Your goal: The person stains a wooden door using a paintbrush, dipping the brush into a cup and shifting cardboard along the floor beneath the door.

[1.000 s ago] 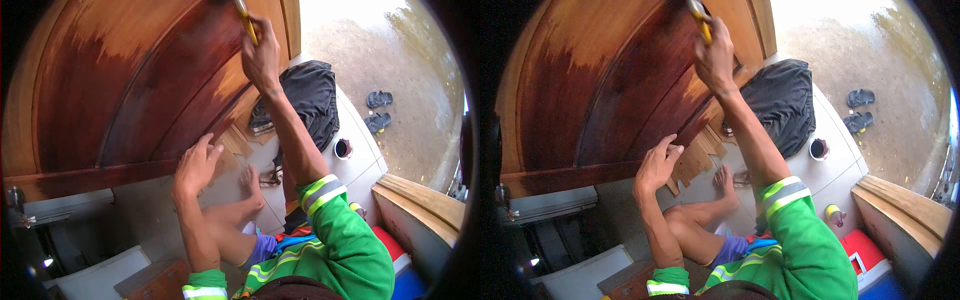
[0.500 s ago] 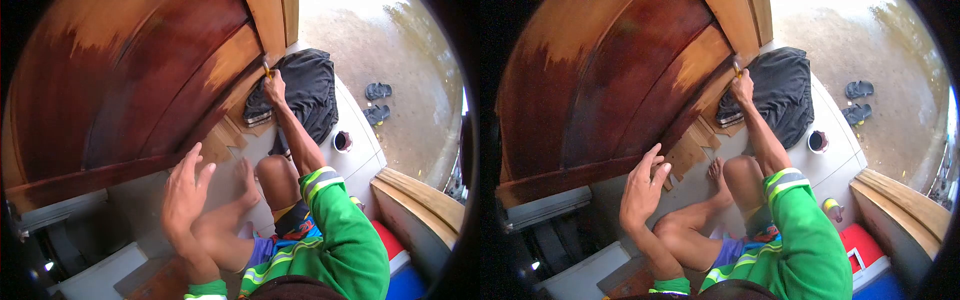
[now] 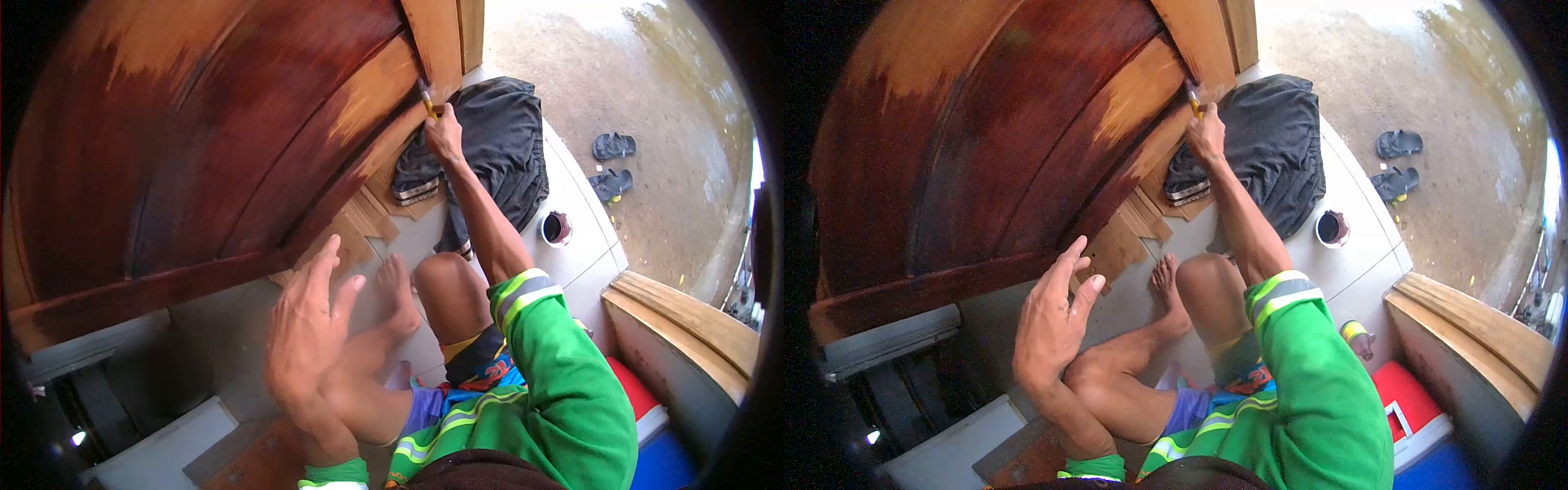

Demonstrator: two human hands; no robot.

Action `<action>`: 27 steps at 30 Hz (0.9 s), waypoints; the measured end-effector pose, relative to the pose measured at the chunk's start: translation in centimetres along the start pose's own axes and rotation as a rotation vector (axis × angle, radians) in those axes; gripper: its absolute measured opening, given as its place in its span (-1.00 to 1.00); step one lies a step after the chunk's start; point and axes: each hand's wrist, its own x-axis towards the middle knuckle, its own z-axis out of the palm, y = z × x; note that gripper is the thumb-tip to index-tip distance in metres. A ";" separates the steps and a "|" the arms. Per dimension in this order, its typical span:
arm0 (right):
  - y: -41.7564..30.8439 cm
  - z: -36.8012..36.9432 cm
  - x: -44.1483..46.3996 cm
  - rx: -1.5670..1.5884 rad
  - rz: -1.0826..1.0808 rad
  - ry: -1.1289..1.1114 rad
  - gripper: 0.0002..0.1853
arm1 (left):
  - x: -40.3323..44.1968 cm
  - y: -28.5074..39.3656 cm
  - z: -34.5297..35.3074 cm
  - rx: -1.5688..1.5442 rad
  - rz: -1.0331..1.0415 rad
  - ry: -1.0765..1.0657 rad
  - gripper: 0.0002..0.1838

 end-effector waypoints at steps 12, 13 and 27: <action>-12.6 -4.7 -2.8 0.303 -0.447 0.136 -0.68 | 0.0 0.4 -0.3 0.004 0.015 -0.026 -0.40; -10.2 -3.5 -2.2 0.280 -0.432 0.146 -0.68 | 0.0 0.5 -0.2 -0.001 0.014 -0.022 -0.41; -0.4 -26.4 -8.1 -0.355 -0.083 -0.276 -0.71 | 3.4 -0.1 0.2 -0.044 0.224 0.074 -0.66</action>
